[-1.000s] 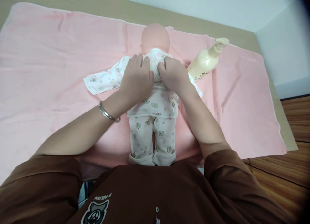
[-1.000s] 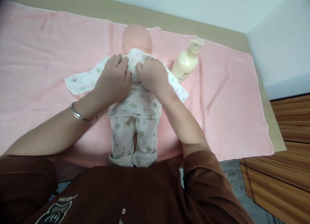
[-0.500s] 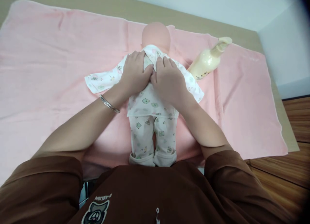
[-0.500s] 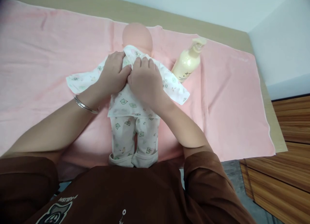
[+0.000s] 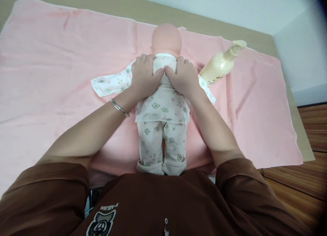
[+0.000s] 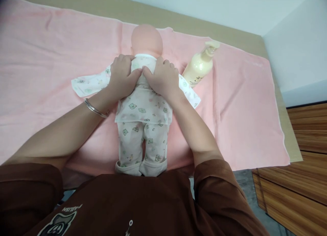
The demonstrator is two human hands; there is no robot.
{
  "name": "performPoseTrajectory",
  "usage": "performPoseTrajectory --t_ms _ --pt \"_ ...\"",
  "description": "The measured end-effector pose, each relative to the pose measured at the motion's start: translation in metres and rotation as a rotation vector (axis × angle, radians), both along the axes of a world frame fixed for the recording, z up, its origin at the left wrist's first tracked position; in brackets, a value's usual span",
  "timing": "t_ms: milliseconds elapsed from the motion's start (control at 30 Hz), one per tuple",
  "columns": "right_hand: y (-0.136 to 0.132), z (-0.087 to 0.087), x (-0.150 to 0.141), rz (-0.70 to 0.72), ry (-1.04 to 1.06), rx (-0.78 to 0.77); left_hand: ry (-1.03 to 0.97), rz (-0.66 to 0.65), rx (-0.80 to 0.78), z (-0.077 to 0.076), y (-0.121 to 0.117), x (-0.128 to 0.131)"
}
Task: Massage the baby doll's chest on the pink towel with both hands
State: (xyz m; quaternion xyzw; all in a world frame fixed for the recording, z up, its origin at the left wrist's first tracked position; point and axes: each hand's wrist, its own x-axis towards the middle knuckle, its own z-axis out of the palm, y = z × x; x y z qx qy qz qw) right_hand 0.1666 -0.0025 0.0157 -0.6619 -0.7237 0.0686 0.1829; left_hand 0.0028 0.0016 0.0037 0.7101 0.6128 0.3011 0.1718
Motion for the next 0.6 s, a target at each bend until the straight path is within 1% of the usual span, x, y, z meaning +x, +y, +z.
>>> performPoseTrajectory --t_ms 67,167,300,400,500,600 --pt "0.001 -0.002 0.001 -0.001 0.006 0.004 0.01 0.005 0.008 0.002 -0.002 0.001" --pt "0.0 0.0 0.0 -0.019 0.008 -0.015 -0.033 0.003 -0.001 0.0 -0.001 -0.001" --pt "-0.004 0.01 -0.004 -0.043 0.02 -0.057 -0.023 -0.014 0.024 0.0 -0.006 -0.004" --pt "-0.007 0.017 -0.005 -0.061 0.03 -0.102 -0.028 -0.051 0.036 0.001 -0.01 -0.005" --pt "-0.006 0.019 -0.004 -0.063 0.051 -0.11 -0.124 -0.073 0.023 -0.004 -0.007 -0.007" --pt "-0.003 0.015 -0.001 -0.051 0.072 -0.07 -0.198 -0.086 0.019 -0.015 0.002 -0.008"
